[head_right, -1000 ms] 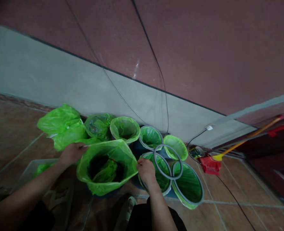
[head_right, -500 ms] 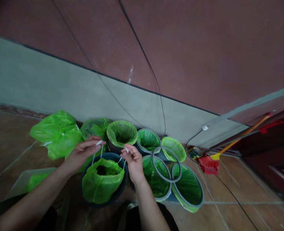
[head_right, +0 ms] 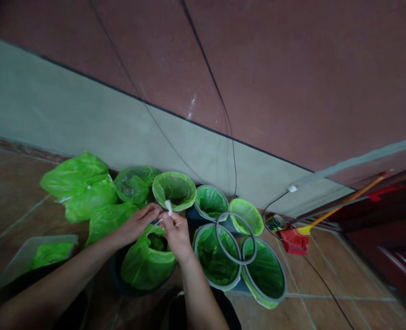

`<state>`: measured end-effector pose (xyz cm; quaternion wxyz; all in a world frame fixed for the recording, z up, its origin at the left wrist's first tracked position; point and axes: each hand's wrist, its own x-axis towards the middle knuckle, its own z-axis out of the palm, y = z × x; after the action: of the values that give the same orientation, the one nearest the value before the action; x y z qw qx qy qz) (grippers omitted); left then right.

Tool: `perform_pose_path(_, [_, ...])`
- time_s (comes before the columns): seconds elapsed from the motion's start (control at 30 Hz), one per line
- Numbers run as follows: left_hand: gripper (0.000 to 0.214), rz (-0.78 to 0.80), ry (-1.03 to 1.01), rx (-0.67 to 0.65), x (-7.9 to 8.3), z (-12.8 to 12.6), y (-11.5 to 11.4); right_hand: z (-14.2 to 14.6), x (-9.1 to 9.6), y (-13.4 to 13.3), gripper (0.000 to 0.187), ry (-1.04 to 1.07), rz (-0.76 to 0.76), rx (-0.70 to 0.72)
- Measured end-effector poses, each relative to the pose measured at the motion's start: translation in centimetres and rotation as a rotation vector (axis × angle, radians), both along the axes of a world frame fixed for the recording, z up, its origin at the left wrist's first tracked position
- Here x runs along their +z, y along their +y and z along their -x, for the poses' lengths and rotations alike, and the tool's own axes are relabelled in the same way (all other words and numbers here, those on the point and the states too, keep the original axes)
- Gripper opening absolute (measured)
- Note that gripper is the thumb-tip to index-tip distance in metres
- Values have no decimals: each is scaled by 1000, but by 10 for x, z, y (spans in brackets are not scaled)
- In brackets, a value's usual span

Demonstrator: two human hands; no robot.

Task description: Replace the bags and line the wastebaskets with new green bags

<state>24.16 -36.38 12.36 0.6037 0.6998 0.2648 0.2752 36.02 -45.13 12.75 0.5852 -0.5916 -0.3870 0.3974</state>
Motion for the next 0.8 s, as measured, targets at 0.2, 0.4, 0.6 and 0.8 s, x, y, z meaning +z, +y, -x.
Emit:
perform_pose_path(0.2, [36, -103, 147, -226, -24, 0, -5, -15, 3, -4, 44, 98, -8, -110])
perform_pose_path(0.4, [31, -33, 269, 4, -30, 3, -2, -49, 4, -17, 44, -264, 102, -224])
perform_pose_path(0.6, [27, 200, 222, 274, -31, 6, 6, -75, 1, -52, 36, -808, 582, 37])
perform_pose_path(0.8, [29, 162, 223, 240, -34, 6, 3, -55, 12, -56, 35, -516, 626, 509])
